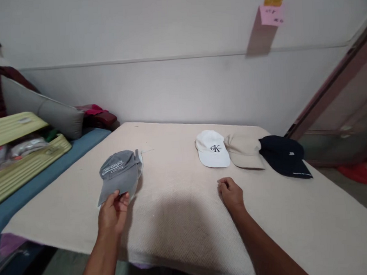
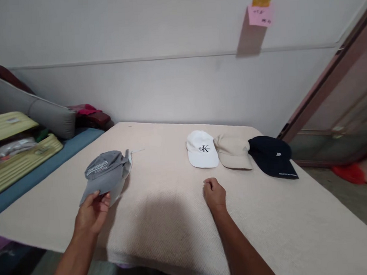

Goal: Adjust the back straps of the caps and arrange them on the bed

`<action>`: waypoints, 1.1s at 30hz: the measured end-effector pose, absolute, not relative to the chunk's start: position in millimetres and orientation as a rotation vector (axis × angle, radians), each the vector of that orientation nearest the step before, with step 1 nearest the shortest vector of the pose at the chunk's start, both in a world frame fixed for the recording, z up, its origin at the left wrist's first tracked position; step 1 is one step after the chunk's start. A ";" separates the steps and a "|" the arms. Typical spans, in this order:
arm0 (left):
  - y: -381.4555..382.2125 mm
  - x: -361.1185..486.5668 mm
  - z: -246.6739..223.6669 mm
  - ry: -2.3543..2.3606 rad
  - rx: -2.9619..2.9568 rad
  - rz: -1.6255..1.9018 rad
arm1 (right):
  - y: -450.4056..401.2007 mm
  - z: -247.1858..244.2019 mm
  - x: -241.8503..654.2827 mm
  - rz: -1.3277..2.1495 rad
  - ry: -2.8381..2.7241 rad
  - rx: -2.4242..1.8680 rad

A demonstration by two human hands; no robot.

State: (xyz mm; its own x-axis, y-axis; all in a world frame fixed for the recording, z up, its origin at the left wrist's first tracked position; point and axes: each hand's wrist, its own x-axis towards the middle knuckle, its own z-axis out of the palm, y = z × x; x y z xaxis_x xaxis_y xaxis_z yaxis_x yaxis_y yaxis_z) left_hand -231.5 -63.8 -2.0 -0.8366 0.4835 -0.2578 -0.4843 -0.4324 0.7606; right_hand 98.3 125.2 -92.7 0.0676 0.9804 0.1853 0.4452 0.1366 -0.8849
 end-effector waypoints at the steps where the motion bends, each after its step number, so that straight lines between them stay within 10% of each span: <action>1: -59.8 -223.8 1.0 1.179 0.034 2.296 | 125.2 -92.7 98.0 0.760 -1.508 -1.446; 13: -76.5 -149.1 28.8 1.221 0.391 2.575 | 74.3 -82.2 111.8 0.977 -1.330 -1.338; 33: -127.7 15.9 -56.6 1.472 0.793 1.425 | 13.9 10.2 129.3 2.141 -0.671 -0.435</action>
State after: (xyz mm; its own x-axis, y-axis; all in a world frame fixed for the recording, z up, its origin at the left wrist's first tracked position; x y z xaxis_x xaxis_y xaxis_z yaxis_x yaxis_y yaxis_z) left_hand 15.9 -127.7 -56.6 -0.3790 0.9093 -0.1719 -0.1420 0.1264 0.9818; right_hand 129.3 13.9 10.2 -0.5952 0.8002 -0.0738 -0.6150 -0.5127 -0.5990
